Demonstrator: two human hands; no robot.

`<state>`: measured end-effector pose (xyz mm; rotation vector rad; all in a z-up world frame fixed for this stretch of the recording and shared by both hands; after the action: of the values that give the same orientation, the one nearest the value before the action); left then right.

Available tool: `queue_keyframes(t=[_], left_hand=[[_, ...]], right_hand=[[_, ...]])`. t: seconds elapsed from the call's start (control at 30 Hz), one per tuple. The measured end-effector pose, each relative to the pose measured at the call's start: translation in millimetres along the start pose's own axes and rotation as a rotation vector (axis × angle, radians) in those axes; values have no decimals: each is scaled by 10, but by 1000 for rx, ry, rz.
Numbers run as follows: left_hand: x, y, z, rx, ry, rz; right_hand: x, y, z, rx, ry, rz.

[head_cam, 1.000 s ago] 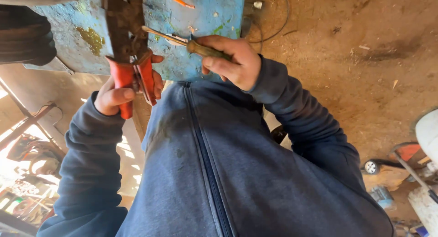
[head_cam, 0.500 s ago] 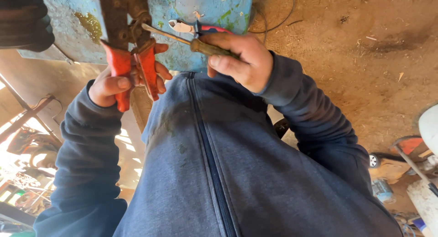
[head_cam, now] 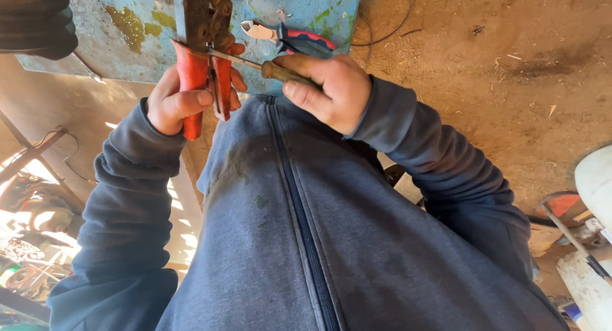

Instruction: Crimping ring terminals onto wires for an electric motor and using a screwdriver to adjust the crimping tool.

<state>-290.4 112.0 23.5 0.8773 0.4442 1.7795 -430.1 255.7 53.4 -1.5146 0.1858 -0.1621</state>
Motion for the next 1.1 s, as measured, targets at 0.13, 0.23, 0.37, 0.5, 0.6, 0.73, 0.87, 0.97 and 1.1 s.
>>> queue_keyframes(t=[0.13, 0.23, 0.37, 0.5, 0.6, 0.73, 0.87, 0.97, 1.1], left_hand=[[-37, -42, 10, -29, 68, -13], [-28, -7, -16, -25, 89, -21], [11, 56, -17, 25, 88, -35], [-11, -19, -1, -1, 126, -20], [-105, -74, -5, -43, 170, -48], [-74, -62, -16, -24, 153, 11], [48, 140, -59, 47, 55, 157], [35, 154, -55, 9, 63, 108], [10, 9, -68, -35, 61, 100]], right_hand=[[-70, -264, -53, -23, 26, 280], [-68, -433, -106, -11, -3, 519], [125, -795, 183, -361, 265, 1202], [299, -638, 88, -248, 99, 1337], [281, -584, 23, -263, 61, 1289], [99, -517, -56, -204, 49, 890], [-89, -421, -32, -129, 79, 400], [-74, -484, 175, -113, 179, 386], [31, -257, 188, 8, 156, 473]])
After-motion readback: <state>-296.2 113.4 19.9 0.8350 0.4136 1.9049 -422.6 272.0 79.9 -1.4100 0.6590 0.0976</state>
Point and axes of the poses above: each hand's wrist, its own z-axis away from the middle knuckle, its own x-axis out of the palm, y = z × x, the point moved 10 cm from there along -z, towards the middle knuckle, and after that the axes turned 3 degrees about -x, right-handed, at the moved point
